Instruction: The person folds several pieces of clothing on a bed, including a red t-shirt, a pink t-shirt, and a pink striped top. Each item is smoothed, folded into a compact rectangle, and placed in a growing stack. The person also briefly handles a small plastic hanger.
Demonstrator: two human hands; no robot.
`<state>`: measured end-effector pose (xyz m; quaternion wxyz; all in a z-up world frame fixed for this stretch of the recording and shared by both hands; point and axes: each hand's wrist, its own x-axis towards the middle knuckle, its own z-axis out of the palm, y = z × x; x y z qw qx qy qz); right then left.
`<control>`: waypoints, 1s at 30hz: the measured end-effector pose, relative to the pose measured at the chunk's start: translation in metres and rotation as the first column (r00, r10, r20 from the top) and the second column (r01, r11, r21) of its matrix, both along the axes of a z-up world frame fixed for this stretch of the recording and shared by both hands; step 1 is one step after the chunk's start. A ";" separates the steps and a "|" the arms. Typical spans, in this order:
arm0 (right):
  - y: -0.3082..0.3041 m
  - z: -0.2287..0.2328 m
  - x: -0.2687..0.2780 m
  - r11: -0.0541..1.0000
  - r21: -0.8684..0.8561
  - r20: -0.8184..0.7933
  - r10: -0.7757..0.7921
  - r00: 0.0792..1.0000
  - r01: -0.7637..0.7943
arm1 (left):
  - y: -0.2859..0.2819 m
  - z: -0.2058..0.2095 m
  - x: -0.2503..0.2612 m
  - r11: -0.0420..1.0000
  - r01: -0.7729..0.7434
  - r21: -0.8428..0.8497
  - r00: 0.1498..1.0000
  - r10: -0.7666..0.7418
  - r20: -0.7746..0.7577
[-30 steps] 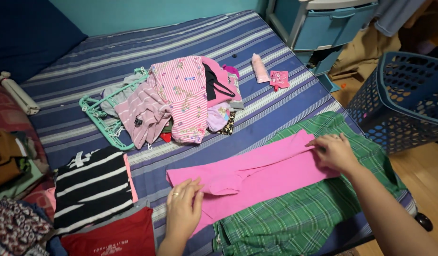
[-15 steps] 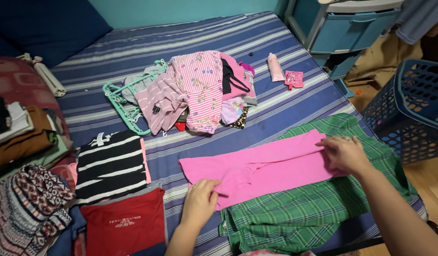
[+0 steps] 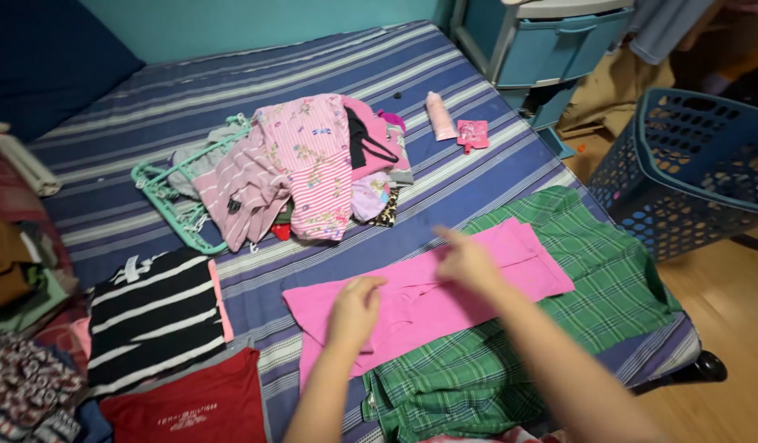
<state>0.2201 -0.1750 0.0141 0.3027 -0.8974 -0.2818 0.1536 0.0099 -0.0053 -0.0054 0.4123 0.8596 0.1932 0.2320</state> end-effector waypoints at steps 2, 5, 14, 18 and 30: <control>0.006 -0.017 -0.022 0.987 0.006 0.176 0.155 0.972 -0.158 | -0.009 -0.012 0.014 0.986 0.090 0.137 0.996 -0.088 -0.024; 0.008 -0.038 -0.025 0.940 -0.095 0.436 0.334 0.836 -0.327 | -0.010 -0.027 0.010 0.940 0.197 0.280 0.947 -0.108 -0.302; -0.067 -0.060 0.046 0.881 -0.469 0.467 0.301 0.831 -0.056 | 0.029 -0.037 -0.042 0.848 -0.065 0.526 0.831 0.338 -0.442; -0.094 -0.064 0.059 0.858 -0.502 0.567 0.232 0.790 0.108 | 0.028 -0.035 -0.050 0.855 -0.168 0.490 0.742 0.437 -0.508; -0.068 -0.021 0.033 0.937 -0.285 0.545 -0.014 0.838 0.201 | 0.030 -0.037 -0.068 0.859 -0.343 0.381 0.847 0.458 -0.269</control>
